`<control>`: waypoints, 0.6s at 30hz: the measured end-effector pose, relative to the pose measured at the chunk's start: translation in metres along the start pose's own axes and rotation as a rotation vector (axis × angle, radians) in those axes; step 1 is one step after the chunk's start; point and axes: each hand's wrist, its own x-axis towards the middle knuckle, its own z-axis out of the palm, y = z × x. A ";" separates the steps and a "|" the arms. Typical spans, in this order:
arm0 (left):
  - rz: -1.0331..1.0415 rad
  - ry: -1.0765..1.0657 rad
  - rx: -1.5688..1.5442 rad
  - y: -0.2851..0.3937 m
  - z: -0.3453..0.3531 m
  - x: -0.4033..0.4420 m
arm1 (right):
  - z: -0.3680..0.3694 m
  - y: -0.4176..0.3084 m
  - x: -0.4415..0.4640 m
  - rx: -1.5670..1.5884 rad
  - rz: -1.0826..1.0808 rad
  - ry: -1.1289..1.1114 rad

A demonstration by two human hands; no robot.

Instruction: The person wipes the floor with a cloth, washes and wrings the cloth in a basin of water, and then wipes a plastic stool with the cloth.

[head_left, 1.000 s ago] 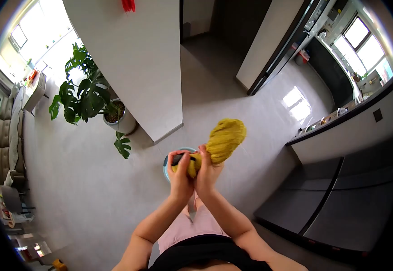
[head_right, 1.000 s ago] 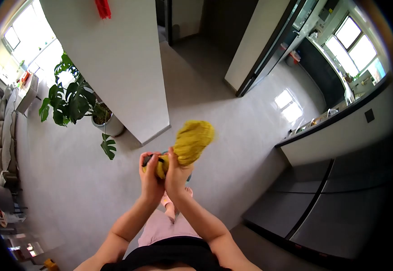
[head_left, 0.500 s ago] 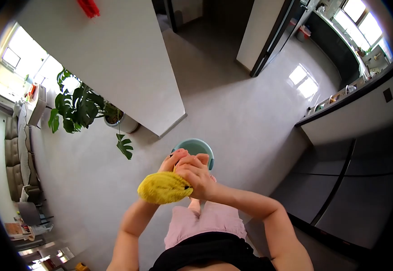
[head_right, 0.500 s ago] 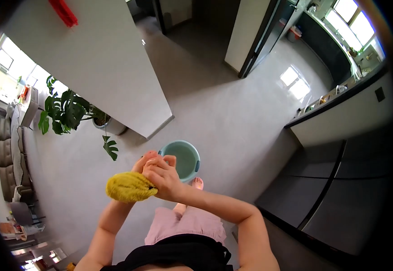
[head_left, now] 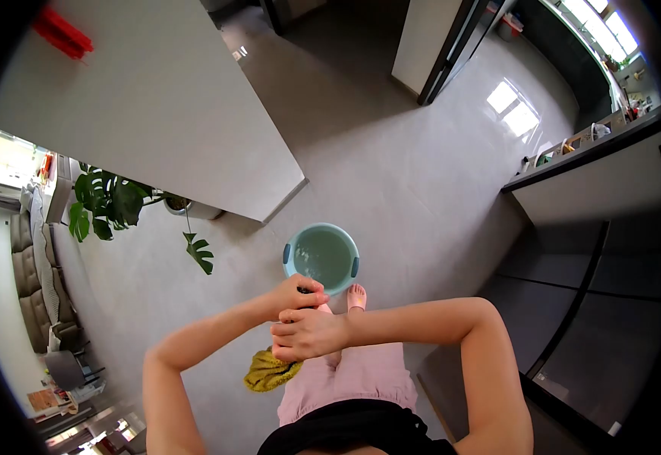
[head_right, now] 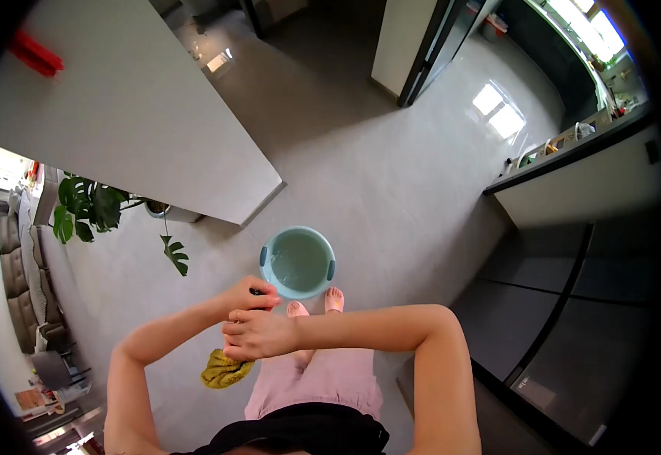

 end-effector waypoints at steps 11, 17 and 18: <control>-0.132 -0.122 0.278 -0.052 -0.009 0.086 | 0.082 0.025 -0.046 0.006 -0.008 -0.477; -0.240 -0.081 0.535 -0.081 -0.007 0.120 | 0.097 0.041 -0.056 -0.076 0.014 -0.714; -0.284 -0.062 0.546 -0.087 -0.005 0.124 | 0.095 0.044 -0.055 -0.075 0.006 -0.774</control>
